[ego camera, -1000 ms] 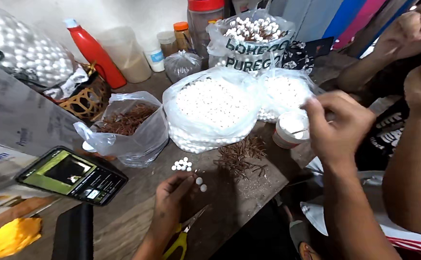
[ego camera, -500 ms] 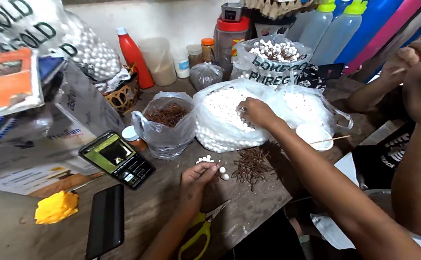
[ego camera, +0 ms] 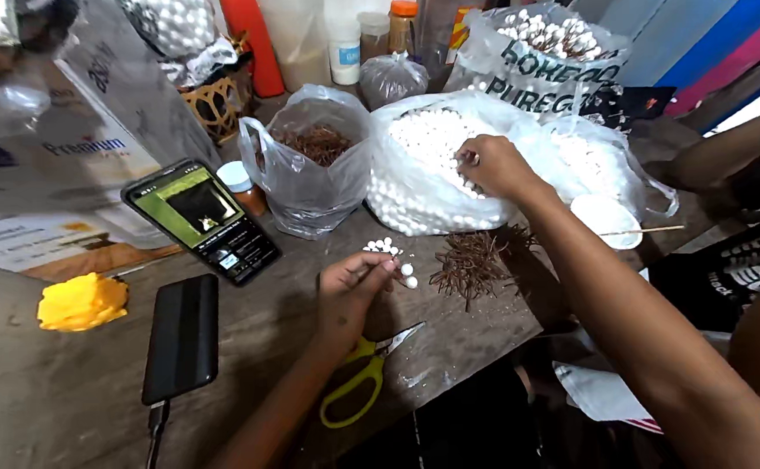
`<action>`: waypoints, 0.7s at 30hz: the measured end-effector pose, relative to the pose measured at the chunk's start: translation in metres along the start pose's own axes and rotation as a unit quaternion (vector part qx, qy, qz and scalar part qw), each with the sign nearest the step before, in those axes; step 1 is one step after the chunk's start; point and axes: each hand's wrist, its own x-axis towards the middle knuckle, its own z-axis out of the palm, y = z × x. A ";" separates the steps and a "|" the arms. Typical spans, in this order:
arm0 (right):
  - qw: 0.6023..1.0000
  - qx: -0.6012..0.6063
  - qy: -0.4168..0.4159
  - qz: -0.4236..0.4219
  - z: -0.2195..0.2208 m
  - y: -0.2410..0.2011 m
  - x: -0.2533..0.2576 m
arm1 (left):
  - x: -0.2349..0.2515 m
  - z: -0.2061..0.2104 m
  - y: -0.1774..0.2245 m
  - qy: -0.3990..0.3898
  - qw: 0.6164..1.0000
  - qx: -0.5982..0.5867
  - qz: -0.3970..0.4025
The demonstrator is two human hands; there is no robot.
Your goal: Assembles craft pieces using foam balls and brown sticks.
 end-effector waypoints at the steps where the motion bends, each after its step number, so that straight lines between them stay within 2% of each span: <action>1: 1.000 0.005 0.009 -0.005 -0.002 0.000 -0.002 | 0.000 -0.001 -0.001 0.011 1.000 0.003 -0.002; 3: 0.998 0.036 0.050 -0.027 -0.010 -0.002 -0.012 | 0.001 -0.004 -0.002 0.025 1.000 0.004 -0.003; 5: 0.985 0.102 0.130 -0.047 -0.020 -0.006 -0.030 | 0.002 -0.005 -0.003 0.024 1.000 0.001 0.006; 6: 0.969 0.155 0.182 -0.057 -0.021 -0.009 -0.041 | 0.002 -0.006 -0.005 0.018 1.000 -0.005 0.015; 8: 0.909 0.321 0.251 -0.083 -0.016 -0.022 -0.067 | 0.001 -0.006 -0.009 0.006 1.000 -0.013 0.027; 11: 0.775 0.608 0.163 -0.051 0.002 -0.061 -0.121 | -0.001 -0.004 -0.011 -0.004 1.000 -0.014 0.021; 13: 0.679 0.726 0.106 -0.030 0.019 -0.075 -0.141 | -0.002 -0.001 -0.009 -0.011 1.000 0.002 0.010; 14: 0.647 0.757 0.084 -0.031 0.026 -0.077 -0.147 | -0.002 0.001 -0.007 -0.013 1.000 0.012 0.007; 15: 0.627 0.775 0.067 -0.036 0.031 -0.077 -0.150 | -0.002 0.002 -0.005 -0.013 1.000 0.016 0.006; 21: 0.602 0.796 0.037 -0.046 0.040 -0.066 -0.150 | 0.006 0.018 0.007 -0.022 1.000 -0.013 -0.014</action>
